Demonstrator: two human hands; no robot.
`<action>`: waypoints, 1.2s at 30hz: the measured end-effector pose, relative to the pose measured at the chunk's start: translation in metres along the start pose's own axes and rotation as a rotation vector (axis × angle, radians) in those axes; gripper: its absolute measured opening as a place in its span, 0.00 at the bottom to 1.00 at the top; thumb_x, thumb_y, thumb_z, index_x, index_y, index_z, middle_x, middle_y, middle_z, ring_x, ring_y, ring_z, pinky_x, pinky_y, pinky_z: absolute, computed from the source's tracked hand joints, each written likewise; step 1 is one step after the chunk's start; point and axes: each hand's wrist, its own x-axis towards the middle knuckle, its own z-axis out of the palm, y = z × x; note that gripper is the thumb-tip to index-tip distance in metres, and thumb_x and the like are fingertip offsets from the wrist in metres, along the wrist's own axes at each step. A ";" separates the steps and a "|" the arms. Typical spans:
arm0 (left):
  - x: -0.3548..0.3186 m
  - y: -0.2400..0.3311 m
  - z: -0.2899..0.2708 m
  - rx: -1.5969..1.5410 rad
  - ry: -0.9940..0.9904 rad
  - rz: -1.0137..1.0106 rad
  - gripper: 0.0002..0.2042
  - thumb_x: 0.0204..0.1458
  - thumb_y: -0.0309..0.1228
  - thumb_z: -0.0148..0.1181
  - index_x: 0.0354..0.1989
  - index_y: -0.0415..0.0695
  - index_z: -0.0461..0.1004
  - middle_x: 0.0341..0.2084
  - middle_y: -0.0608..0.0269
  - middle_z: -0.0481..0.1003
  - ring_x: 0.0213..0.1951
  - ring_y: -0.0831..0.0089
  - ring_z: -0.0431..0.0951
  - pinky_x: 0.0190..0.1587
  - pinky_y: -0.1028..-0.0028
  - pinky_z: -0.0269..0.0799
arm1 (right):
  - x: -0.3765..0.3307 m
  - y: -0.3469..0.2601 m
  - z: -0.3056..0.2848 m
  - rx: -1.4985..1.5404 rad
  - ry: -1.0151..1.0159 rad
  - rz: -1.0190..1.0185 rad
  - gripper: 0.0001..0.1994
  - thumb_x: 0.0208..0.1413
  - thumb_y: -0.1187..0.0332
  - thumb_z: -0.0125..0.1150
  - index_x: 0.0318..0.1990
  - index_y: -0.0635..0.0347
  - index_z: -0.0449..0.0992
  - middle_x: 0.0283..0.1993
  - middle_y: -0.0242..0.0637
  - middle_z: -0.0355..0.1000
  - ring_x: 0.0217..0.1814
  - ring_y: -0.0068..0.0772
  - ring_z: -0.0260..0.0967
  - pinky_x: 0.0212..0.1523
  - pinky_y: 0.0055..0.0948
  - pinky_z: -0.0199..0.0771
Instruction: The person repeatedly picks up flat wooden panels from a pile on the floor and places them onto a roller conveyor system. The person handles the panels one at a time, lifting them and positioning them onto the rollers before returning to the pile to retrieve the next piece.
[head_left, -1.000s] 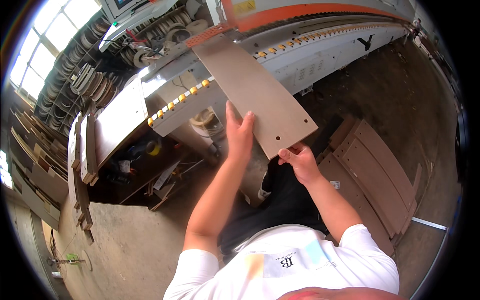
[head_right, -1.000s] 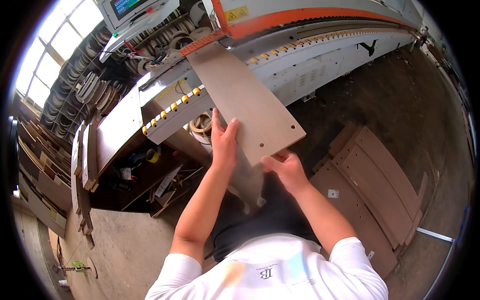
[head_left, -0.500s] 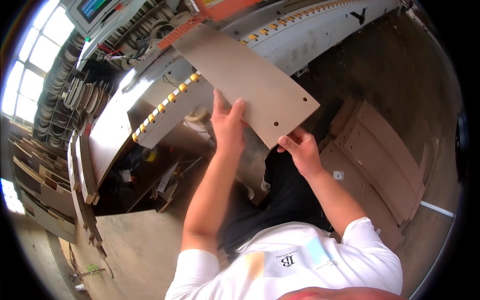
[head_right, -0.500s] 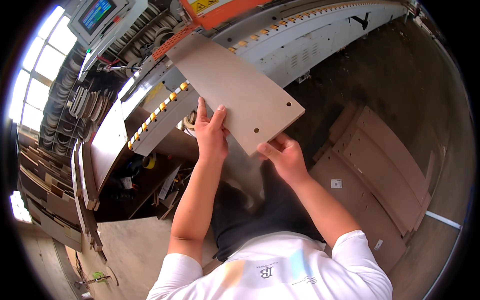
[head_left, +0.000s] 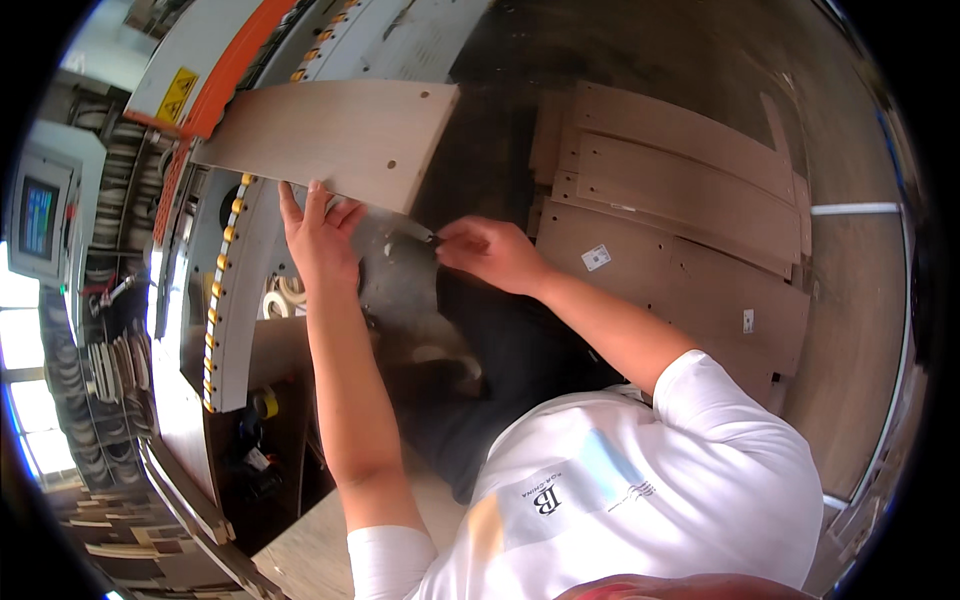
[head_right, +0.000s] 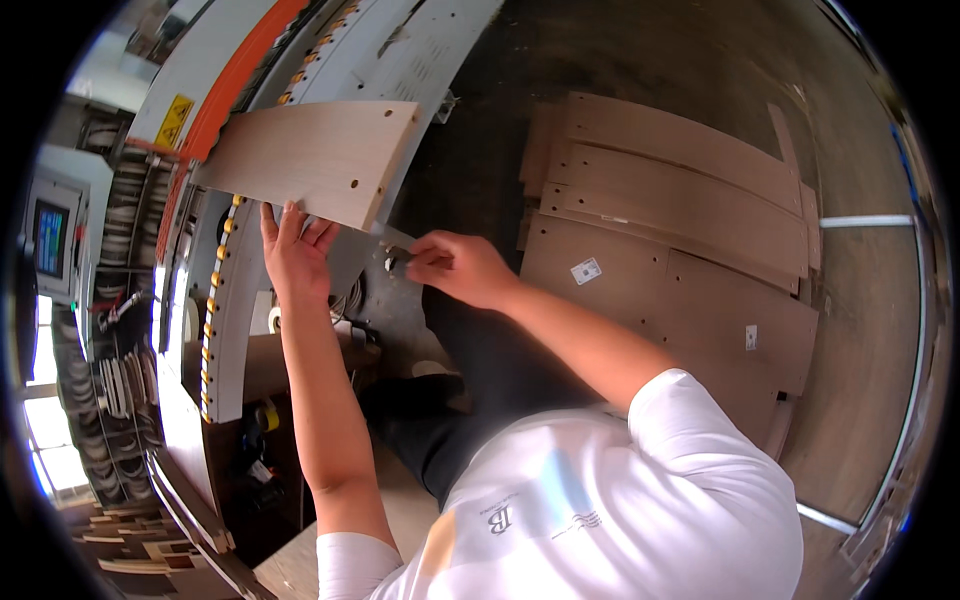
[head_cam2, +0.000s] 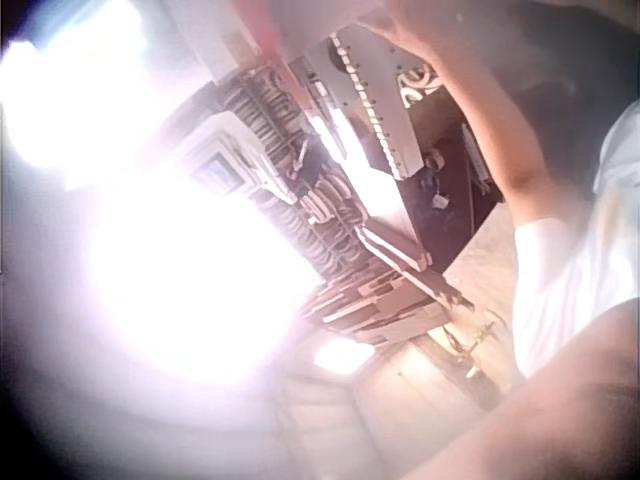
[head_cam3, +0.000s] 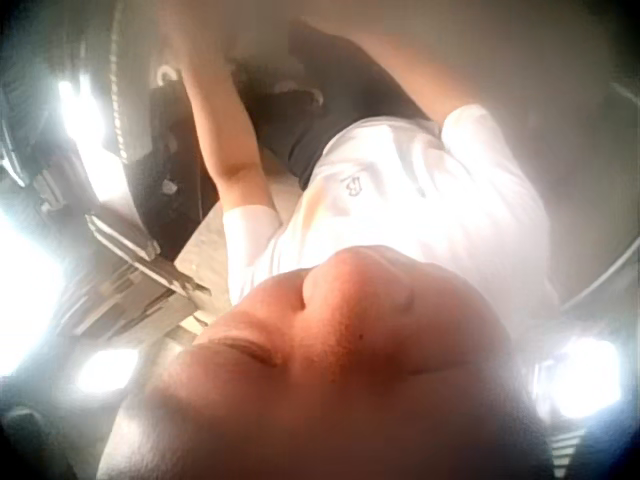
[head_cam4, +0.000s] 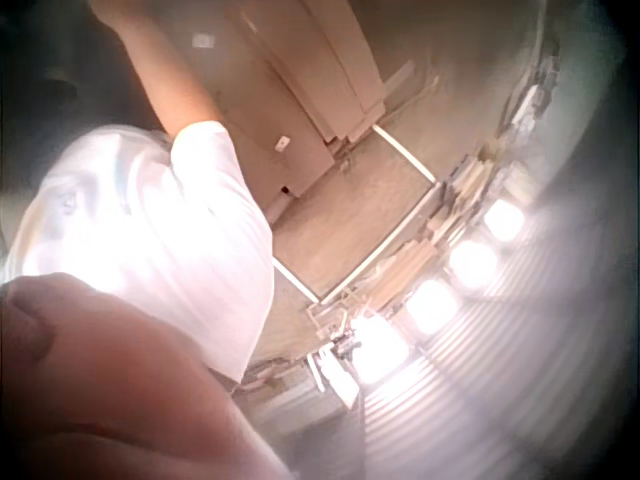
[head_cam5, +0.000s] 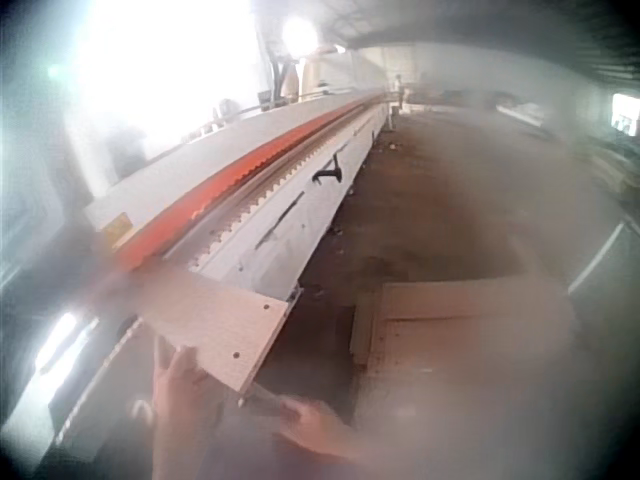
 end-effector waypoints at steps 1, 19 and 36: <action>-0.003 0.001 0.005 0.046 -0.005 -0.028 0.44 0.68 0.32 0.62 0.84 0.43 0.37 0.44 0.57 0.80 0.35 0.69 0.82 0.45 0.65 0.82 | -0.008 0.018 -0.016 -0.115 0.032 -0.021 0.20 0.62 0.59 0.76 0.55 0.58 0.80 0.49 0.38 0.86 0.48 0.28 0.84 0.50 0.30 0.83; -0.206 -0.209 -0.024 0.972 -0.458 0.564 0.10 0.51 0.20 0.67 0.41 0.47 0.82 0.29 0.59 0.76 0.32 0.57 0.76 0.36 0.60 0.72 | -0.056 0.108 -0.402 -1.506 -0.137 0.688 0.76 0.22 0.49 0.91 0.83 0.49 0.46 0.87 0.49 0.41 0.89 0.51 0.37 0.85 0.53 0.47; -0.200 -0.207 -0.008 0.960 -0.473 0.580 0.09 0.51 0.20 0.66 0.39 0.46 0.82 0.27 0.59 0.75 0.31 0.56 0.76 0.35 0.59 0.70 | -0.061 0.115 -0.362 -1.573 -0.169 0.527 0.64 0.17 0.46 0.90 0.72 0.45 0.61 0.82 0.55 0.49 0.85 0.61 0.46 0.85 0.66 0.34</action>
